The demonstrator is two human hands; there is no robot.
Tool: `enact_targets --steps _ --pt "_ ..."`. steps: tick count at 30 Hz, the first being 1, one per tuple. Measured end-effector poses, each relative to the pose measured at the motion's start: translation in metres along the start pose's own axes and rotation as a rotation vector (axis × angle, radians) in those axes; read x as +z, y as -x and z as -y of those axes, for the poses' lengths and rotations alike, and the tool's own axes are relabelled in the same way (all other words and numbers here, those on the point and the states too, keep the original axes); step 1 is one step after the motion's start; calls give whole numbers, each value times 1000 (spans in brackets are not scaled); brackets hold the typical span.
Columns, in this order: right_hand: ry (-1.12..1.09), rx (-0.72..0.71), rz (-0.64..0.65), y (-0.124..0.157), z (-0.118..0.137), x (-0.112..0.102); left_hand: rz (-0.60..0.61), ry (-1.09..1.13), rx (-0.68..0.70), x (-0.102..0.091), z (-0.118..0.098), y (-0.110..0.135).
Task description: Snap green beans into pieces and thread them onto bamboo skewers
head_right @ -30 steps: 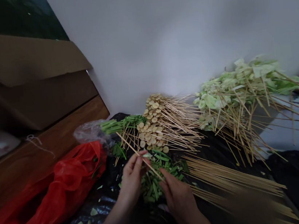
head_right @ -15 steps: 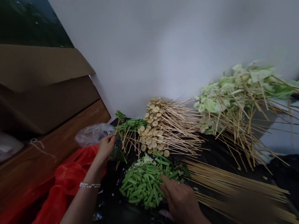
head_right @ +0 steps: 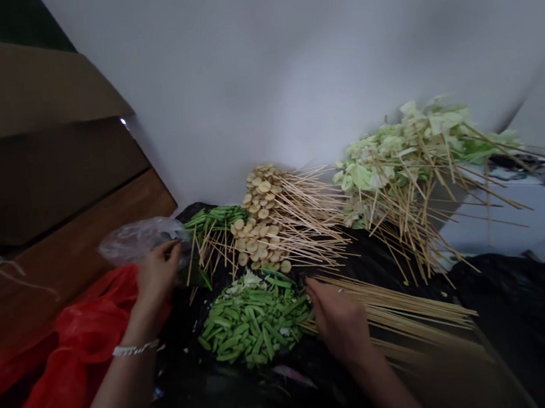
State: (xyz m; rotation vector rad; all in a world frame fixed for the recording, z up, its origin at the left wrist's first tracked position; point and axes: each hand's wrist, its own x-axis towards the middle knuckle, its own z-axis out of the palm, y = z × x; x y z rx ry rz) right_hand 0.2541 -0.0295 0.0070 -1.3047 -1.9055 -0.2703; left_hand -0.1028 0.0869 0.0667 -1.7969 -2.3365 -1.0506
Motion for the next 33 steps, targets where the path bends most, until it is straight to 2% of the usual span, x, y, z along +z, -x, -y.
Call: enact_targets --steps 2,3,4,5,7,9,12,15,21,29,33 --pt "58 72 26 -3 -15 -5 -112 116 86 -13 -20 20" --pt "97 111 63 -4 -22 -7 -131 211 149 -17 -33 33" --pt "136 140 120 -5 -27 -9 -101 310 218 -17 -47 47" --pt "175 158 189 -6 -31 -10 -29 403 293 -14 -60 62" --pt "229 168 338 -7 -38 -12 231 505 454 -1 -82 90" --pt "235 168 455 -9 -42 -15 454 521 537 18 -94 113" --pt "199 171 549 -12 -49 -20 580 442 596 43 -94 135" --pt "176 167 622 -13 -54 -26 609 359 669 54 -85 143" --pt "139 174 736 -7 -56 -31 606 269 722 52 -77 138" --pt "299 95 707 -3 -35 -7 597 199 759 50 -74 136" --pt "349 47 663 -2 -29 -2 557 216 738 51 -78 140"
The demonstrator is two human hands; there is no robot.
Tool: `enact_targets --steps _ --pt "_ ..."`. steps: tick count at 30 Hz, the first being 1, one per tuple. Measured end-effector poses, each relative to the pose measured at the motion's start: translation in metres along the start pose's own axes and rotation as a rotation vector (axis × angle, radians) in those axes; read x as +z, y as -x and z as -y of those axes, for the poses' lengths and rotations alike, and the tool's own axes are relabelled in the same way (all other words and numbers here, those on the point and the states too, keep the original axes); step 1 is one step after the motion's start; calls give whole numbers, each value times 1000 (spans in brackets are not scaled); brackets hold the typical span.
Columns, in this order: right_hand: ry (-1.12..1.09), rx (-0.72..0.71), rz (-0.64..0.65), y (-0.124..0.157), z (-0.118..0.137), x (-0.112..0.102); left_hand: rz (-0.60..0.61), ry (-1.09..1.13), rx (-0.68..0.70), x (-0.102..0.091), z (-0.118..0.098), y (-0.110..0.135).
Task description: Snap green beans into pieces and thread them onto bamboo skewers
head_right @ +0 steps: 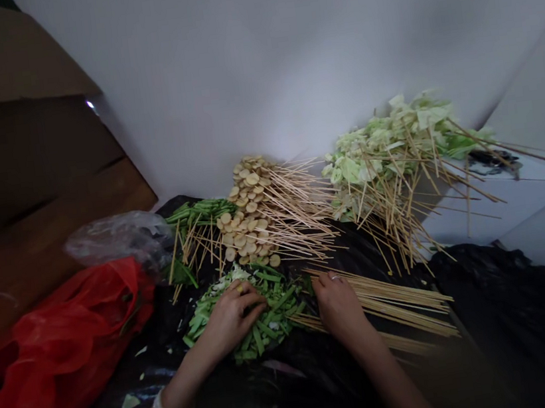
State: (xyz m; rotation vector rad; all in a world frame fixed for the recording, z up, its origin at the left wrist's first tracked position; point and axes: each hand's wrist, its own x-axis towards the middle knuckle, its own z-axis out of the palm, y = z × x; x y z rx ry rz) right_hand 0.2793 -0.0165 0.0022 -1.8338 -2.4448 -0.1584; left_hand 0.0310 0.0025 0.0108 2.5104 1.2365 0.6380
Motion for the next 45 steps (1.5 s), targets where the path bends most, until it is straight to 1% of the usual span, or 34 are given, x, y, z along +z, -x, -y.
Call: enact_targets --steps 2,4,8,13,17,19,21,23,26,28,30,33,36,38,39,40,42,44,45 --pt "0 -7 -38 0 0 -2 -44 3 -12 3 -3 -1" --pt "-9 -4 -77 0 0 -4 -62 -8 2 5 -4 -1" --pt "-52 5 -126 0 2 -9 -20 -33 27 8 -6 -1" --pt "-46 5 -203 4 9 -13 -9 -41 21 8 -12 -2" --pt "-54 -2 -226 6 14 -14 6 -101 51 14 -19 -2" --pt "-61 -11 -232 6 15 -13 -4 -95 53 18 -20 -2" --pt "-71 -17 -250 6 16 -12 -52 -31 30 19 -18 -2" --pt "-84 -29 -287 7 17 -12 -127 86 -23 17 -15 -3" --pt "-110 -59 -370 8 19 -10 -243 283 -160 13 -10 -3" --pt "-124 -77 -424 9 22 -8 -288 397 -253 12 -8 -3" --pt "-131 -100 -459 9 27 -7 -295 526 -316 13 -8 -3" --pt "-127 -138 -479 9 33 -6 -263 725 -363 16 -12 -3" --pt "-121 -132 -487 7 34 -7 -226 808 -368 18 -15 -3" --pt "-89 -100 -500 6 32 -8 -212 786 -328 16 -15 -3" --pt "-61 -80 -512 6 29 -8 -227 753 -295 13 -14 -3" --pt "-31 -58 -531 6 26 -8 -259 705 -258 11 -14 -3" --pt "12 -26 -574 6 21 -8 -361 582 -191 4 -12 -3" --pt "15 -45 -612 7 19 -8 -442 473 -156 -1 -13 -2" --pt "8 -71 -623 8 21 -8 -462 435 -147 -2 -13 -1"
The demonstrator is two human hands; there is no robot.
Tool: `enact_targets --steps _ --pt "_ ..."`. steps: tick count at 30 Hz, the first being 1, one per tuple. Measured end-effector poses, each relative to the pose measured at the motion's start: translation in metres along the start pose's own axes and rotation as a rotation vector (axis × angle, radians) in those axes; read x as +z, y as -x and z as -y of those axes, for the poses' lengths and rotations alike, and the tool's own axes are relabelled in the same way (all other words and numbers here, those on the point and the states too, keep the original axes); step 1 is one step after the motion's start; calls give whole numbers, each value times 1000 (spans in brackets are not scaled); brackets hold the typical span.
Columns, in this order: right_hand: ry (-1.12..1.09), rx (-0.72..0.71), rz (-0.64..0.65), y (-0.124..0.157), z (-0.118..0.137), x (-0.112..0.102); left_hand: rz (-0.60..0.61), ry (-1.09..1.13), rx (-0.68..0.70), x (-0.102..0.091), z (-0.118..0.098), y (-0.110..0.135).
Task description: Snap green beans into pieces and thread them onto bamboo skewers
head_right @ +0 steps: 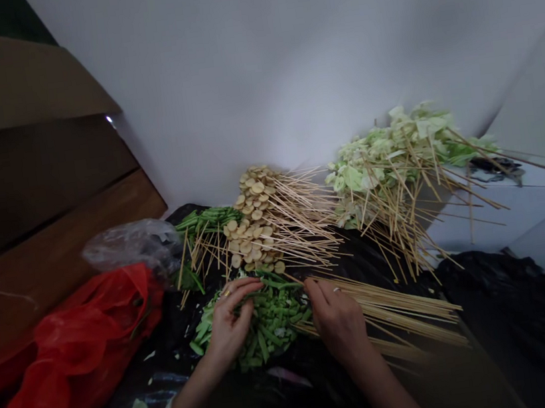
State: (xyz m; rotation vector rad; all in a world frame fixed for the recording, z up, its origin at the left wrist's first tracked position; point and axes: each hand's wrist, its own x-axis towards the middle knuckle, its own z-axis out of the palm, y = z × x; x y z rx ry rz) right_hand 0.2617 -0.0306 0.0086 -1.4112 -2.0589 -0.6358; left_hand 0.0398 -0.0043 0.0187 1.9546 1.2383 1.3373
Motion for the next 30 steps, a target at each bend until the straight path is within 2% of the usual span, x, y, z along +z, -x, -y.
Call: enact_targets --steps 3,10,13,15,18,20,24,27,30 --pt "-61 -92 -15 0 10 -4 38 -20 33 1 -2 2" --pt "-159 -185 -146 -4 27 -11 291 88 36 6 -6 4" --pt "-190 -178 -156 -4 26 -10 310 101 24 5 -7 4" --pt "-206 -130 -174 -3 25 -10 270 100 -14 5 -6 4" --pt "-198 -54 -210 -1 25 -9 103 184 -186 5 0 1" --pt "-189 -56 -197 -1 26 -9 30 355 -361 4 3 -1" --pt "-153 -101 -125 0 32 -8 11 779 -638 3 5 -4" --pt "-140 -106 -98 1 36 -6 -13 981 -752 3 2 -3" --pt "-137 -96 -93 2 38 -5 -16 1059 -809 2 -1 -3"
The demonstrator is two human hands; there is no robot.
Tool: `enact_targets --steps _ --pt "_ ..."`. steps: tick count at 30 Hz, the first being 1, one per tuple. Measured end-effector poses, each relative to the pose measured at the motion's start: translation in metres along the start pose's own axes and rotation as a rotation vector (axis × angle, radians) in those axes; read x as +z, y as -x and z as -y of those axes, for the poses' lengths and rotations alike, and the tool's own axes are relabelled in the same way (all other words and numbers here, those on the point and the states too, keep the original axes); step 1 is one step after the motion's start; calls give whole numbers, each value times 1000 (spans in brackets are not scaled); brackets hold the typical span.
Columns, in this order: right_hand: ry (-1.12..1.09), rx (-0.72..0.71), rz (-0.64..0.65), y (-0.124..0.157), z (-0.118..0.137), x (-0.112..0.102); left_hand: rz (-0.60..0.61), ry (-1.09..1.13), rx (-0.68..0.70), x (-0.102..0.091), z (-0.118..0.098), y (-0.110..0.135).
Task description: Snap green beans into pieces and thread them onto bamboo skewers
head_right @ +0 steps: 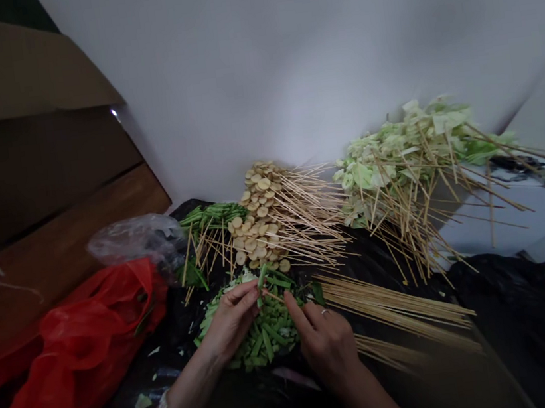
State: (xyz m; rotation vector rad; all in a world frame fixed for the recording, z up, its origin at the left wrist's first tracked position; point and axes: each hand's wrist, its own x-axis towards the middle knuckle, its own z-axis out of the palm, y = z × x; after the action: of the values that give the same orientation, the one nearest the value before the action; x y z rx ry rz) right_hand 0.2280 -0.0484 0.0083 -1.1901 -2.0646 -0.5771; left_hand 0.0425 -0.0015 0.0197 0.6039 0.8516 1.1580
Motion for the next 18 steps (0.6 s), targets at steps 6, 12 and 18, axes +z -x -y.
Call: enact_targets --steps 6,12,18 --pt "14 21 19 0 -1 -1 3 5 -1 0 -1 0" --pt "38 12 37 1 -1 -1 18 -12 -9 3 -4 1" --pt "43 12 51 2 0 0 5 -21 -15 2 -5 1"
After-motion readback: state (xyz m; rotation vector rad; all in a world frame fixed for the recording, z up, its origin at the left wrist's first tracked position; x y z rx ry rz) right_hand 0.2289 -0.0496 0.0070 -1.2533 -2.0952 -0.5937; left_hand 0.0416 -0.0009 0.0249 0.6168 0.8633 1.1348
